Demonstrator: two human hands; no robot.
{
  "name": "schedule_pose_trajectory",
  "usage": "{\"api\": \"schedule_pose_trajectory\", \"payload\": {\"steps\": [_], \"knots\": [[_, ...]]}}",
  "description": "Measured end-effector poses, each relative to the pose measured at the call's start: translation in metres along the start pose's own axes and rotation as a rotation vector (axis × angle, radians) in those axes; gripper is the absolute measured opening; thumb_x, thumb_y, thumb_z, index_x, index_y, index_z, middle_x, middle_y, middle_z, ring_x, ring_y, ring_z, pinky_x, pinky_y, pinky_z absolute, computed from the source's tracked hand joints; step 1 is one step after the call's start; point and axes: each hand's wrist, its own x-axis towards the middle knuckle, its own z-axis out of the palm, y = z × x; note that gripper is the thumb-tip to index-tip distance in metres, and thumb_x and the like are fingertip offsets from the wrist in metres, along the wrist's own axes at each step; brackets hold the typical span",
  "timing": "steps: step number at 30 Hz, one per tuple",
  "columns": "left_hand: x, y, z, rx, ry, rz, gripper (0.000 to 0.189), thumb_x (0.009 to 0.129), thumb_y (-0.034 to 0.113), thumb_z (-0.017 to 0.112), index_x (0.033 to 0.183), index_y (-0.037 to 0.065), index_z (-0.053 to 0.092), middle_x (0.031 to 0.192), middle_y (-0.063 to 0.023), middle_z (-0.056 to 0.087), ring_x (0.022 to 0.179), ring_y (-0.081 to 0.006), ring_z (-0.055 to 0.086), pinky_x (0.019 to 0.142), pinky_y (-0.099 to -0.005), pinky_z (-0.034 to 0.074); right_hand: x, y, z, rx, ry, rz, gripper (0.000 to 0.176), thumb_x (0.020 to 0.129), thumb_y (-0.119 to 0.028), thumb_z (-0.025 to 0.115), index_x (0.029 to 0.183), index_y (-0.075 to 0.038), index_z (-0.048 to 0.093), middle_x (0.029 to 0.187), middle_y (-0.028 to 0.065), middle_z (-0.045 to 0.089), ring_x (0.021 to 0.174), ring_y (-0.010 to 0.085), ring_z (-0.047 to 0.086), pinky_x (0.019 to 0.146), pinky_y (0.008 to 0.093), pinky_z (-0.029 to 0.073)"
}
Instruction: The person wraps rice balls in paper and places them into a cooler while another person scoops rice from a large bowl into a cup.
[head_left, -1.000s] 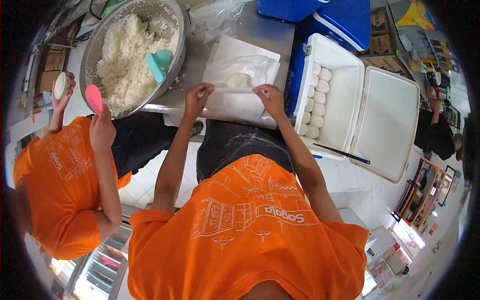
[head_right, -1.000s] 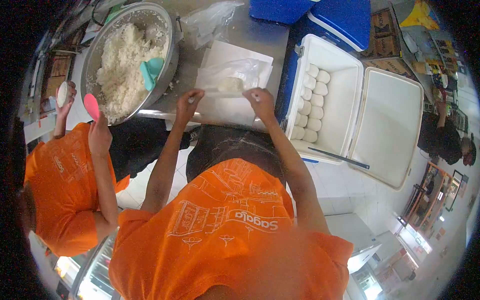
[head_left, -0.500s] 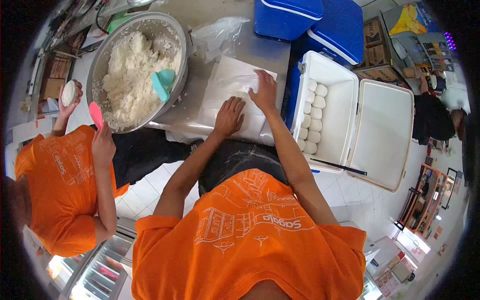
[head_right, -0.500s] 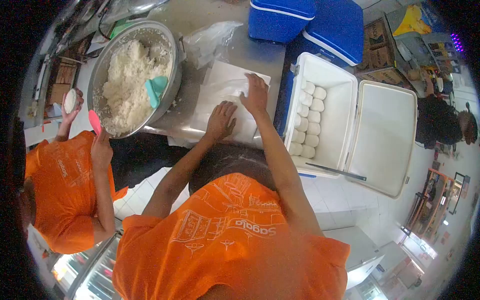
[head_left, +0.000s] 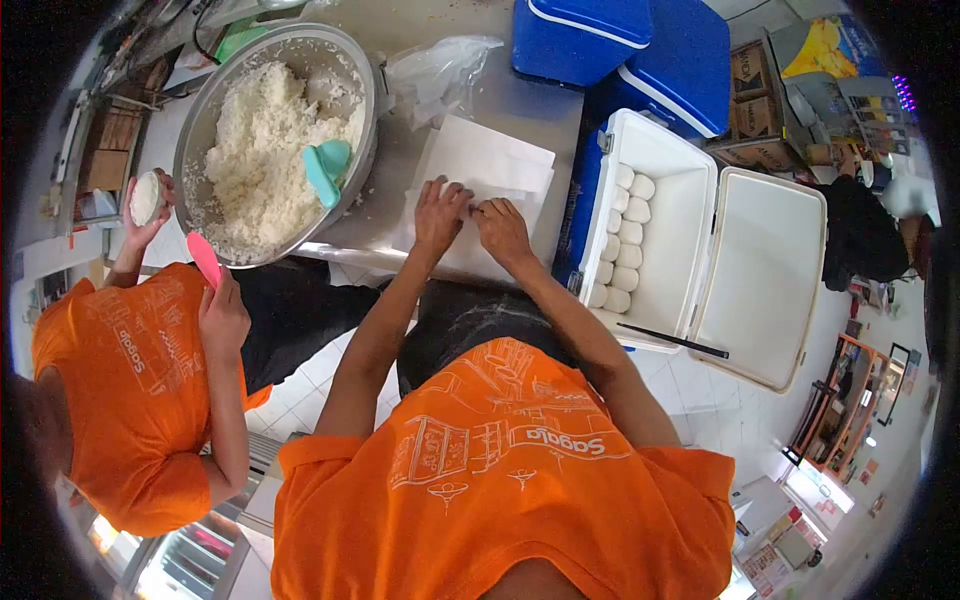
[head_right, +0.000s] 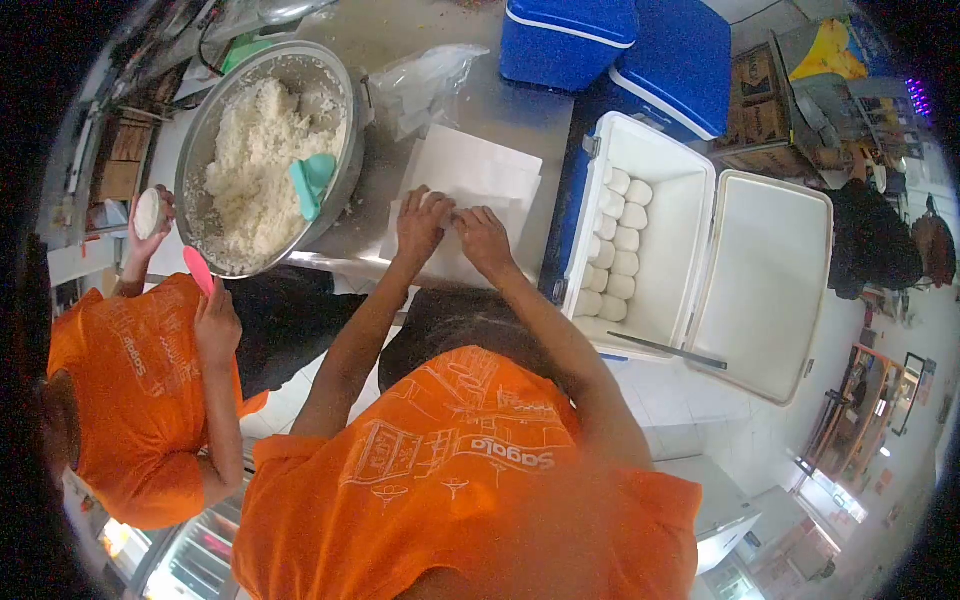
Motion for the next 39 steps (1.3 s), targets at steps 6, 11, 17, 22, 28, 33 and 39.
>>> {"api": "schedule_pose_trajectory", "payload": {"steps": [6,11,17,22,28,33,39], "knots": [[-0.037,-0.037,-0.039,-0.166,0.09,-0.398,0.039,0.071,-0.002,0.062,0.108,0.01,0.065,0.106,-0.0116,0.065,0.104,-0.036,0.058,0.094,-0.0467,0.045,-0.005,0.003,-0.012,0.104,-0.093,0.108,0.028,0.08,-0.003,0.057,0.105,-0.003,0.07,0.105,0.0106,0.066,0.102,0.0258,0.06,0.092,0.0362,0.048],[-0.001,0.038,-0.054,-0.487,0.155,-0.219,0.022,0.08,-0.002,0.061,0.1,0.005,0.067,0.094,-0.0152,0.068,0.088,-0.035,0.064,0.082,-0.0435,0.051,-0.008,0.02,0.019,0.816,0.136,0.7,0.017,0.087,-0.016,0.066,0.095,-0.003,0.073,0.091,0.0117,0.073,0.085,0.0177,0.069,0.077,0.0293,0.054],[0.008,-0.042,0.0,-0.511,-0.334,-0.56,0.014,0.081,0.014,0.075,0.087,0.003,0.067,0.086,-0.0116,0.069,0.08,-0.0263,0.068,0.074,-0.0376,0.053,0.023,0.065,0.015,0.336,-0.047,0.603,0.019,0.072,-0.014,0.079,0.085,-0.004,0.069,0.084,0.0095,0.068,0.089,0.0228,0.066,0.082,0.0352,0.052],[0.022,-0.048,0.002,-0.018,-0.524,-0.036,0.024,0.079,0.025,0.073,0.094,0.008,0.065,0.103,-0.0109,0.066,0.106,-0.0261,0.06,0.093,-0.0463,0.044,0.023,0.069,0.009,0.252,-0.286,0.238,0.012,0.08,-0.01,0.065,0.09,-0.006,0.061,0.083,0.0156,0.059,0.09,0.0342,0.06,0.083,0.044,0.047],[-0.038,-0.025,-0.026,-0.167,-0.031,0.179,0.022,0.084,0.023,0.066,0.099,0.007,0.066,0.105,-0.0134,0.065,0.102,-0.0316,0.06,0.093,-0.046,0.046,-0.025,0.049,-0.004,0.355,-0.036,0.114,0.014,0.084,-0.005,0.059,0.096,-0.002,0.066,0.099,0.018,0.064,0.099,0.0341,0.06,0.092,0.0417,0.047],[-0.009,-0.047,-0.003,-0.171,-0.473,-0.028,0.029,0.077,0.017,0.07,0.105,0.009,0.073,0.098,-0.0124,0.07,0.097,-0.029,0.067,0.093,-0.0408,0.05,-0.026,0.078,0.031,0.475,-0.1,0.204,0.023,0.076,-0.007,0.07,0.098,-0.002,0.067,0.101,0.0159,0.068,0.095,0.0354,0.065,0.085,0.0396,0.052],[0.046,-0.069,0.009,-0.35,-0.913,-0.416,0.03,0.074,0.019,0.077,0.101,0.009,0.071,0.101,-0.0148,0.07,0.093,-0.0315,0.068,0.082,-0.04,0.054,0.046,0.087,0.015,0.182,-0.348,0.615,0.026,0.066,-0.002,0.074,0.09,-0.004,0.062,0.093,0.0139,0.067,0.088,0.0347,0.065,0.077,0.0405,0.052]]}}
